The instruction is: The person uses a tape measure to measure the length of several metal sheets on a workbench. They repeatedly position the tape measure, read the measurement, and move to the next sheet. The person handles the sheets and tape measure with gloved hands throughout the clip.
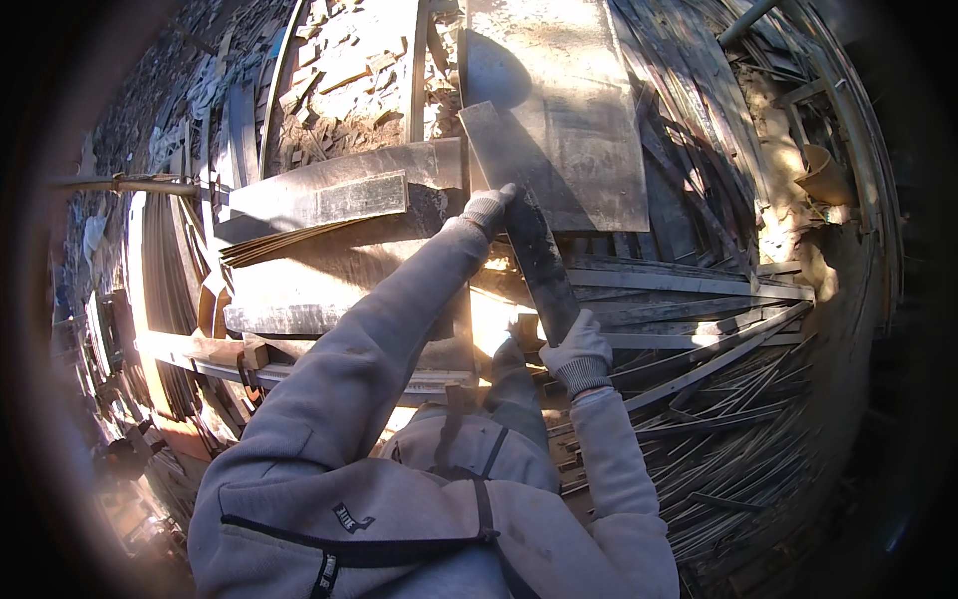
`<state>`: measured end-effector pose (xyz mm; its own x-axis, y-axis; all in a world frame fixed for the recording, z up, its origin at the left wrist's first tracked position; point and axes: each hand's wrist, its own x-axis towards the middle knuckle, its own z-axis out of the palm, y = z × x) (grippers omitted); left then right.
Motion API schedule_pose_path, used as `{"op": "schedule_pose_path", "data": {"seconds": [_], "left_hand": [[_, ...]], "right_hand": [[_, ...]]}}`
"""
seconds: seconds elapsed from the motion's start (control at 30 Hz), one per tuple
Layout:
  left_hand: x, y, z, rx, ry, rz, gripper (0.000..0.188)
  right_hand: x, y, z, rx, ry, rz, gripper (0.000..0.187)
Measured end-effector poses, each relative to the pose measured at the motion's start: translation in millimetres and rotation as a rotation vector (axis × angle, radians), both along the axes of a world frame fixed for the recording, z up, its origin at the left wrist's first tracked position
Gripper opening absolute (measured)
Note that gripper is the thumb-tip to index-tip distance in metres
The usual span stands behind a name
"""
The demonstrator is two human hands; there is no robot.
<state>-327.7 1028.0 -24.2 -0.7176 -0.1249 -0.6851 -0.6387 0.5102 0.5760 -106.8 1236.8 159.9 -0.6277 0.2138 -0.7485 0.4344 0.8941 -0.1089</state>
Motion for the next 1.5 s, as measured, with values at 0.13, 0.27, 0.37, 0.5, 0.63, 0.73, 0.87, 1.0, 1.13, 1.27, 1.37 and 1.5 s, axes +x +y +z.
{"op": "schedule_pose_path", "data": {"seconds": [0.13,0.27,0.37,0.5,0.63,0.73,0.87,1.0,1.13,1.27,1.37,1.5], "left_hand": [[-6,-3,1,-0.119,0.108,-0.233,0.061],[-10,2,15,0.100,-0.085,0.201,0.061],[-12,3,22,0.099,-0.080,0.179,0.061],[-13,0,20,0.253,-0.033,0.292,0.057],[-17,-3,16,0.207,-0.052,0.336,0.051],[-20,-4,21,0.203,-0.047,0.257,0.052],[-21,-5,35,0.247,-0.078,0.348,0.053],[-24,-8,43,0.184,-0.073,0.287,0.055],[-33,-14,32,0.098,-0.092,0.189,0.054],[-41,-25,15,-0.002,-0.048,0.002,0.053],[-47,-35,14,-0.115,0.081,-0.347,0.046],[-56,-38,26,-0.114,-0.046,-0.151,0.038]], "right_hand": [[-3,-3,0,-0.004,0.006,-0.009,0.082],[-5,-6,-2,-0.007,0.009,-0.015,0.082],[-8,-10,-2,-0.012,0.005,-0.017,0.083],[-9,-16,-2,-0.019,0.013,-0.039,0.081],[-10,-20,-4,-0.033,0.012,-0.037,0.085],[-10,-23,-5,-0.026,0.058,-0.057,0.077],[-10,-29,-6,-0.039,0.082,-0.064,0.076],[-11,-34,-8,-0.046,0.086,-0.056,0.076],[-12,-38,-13,-0.080,0.051,-0.064,0.083],[-11,-50,-15,-0.049,0.074,-0.056,0.084],[-14,-61,-16,-0.043,0.040,-0.062,0.086],[-17,-75,-15,-0.043,0.017,-0.072,0.088]]}}
